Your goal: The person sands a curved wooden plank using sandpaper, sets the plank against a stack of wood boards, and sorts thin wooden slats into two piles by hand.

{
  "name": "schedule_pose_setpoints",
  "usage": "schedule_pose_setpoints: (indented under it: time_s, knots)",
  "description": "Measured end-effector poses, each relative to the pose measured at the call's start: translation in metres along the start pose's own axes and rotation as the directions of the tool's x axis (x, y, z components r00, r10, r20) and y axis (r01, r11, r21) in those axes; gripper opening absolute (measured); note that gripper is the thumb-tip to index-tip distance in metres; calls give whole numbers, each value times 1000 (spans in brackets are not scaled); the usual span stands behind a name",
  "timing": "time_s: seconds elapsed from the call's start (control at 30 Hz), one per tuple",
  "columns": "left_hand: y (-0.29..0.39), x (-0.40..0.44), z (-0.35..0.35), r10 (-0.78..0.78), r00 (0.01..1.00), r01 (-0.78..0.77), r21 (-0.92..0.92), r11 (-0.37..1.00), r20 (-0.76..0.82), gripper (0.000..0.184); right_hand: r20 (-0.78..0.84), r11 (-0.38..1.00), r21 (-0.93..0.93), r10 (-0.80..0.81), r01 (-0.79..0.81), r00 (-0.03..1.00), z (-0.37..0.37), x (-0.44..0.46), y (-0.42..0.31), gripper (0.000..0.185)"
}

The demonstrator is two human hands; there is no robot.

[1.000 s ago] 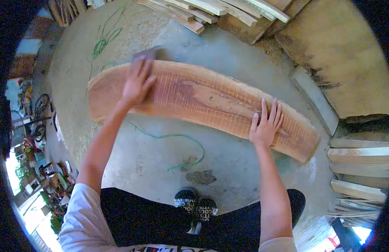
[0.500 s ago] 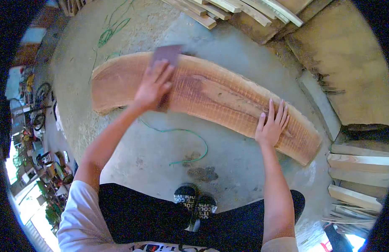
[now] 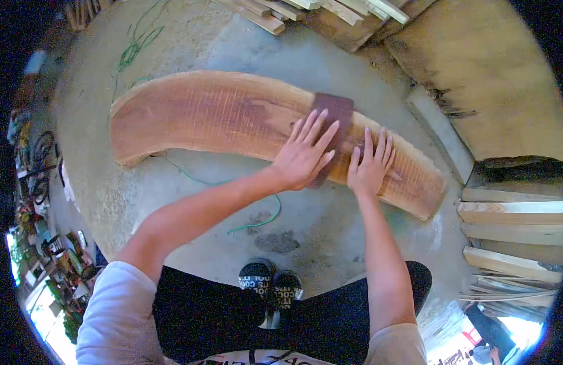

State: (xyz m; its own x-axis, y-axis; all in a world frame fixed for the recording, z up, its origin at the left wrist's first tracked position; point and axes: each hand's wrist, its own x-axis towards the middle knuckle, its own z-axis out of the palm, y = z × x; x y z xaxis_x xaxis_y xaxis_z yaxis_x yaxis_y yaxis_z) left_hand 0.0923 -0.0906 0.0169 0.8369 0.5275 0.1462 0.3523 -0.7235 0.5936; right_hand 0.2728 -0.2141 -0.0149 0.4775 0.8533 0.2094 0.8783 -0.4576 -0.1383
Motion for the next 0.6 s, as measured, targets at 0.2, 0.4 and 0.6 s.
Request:
schedule_pose_setpoints:
  time_s: [0.2,0.4,0.6]
  knots:
    - [-127,6,-94,-202,973,231,389,892,-114,65,-20,997,70,15,-14,1000,0,-3,1,52]
    - [-183,-41,-113,-181,978,209,532,821,-106,68,-26,972,234,31,-24,999,3,-1,9,58]
    - [-189,-42,-109,-184,977,211,575,791,-107,67,-28,994,105,-29,32,999,12,11,-140,66]
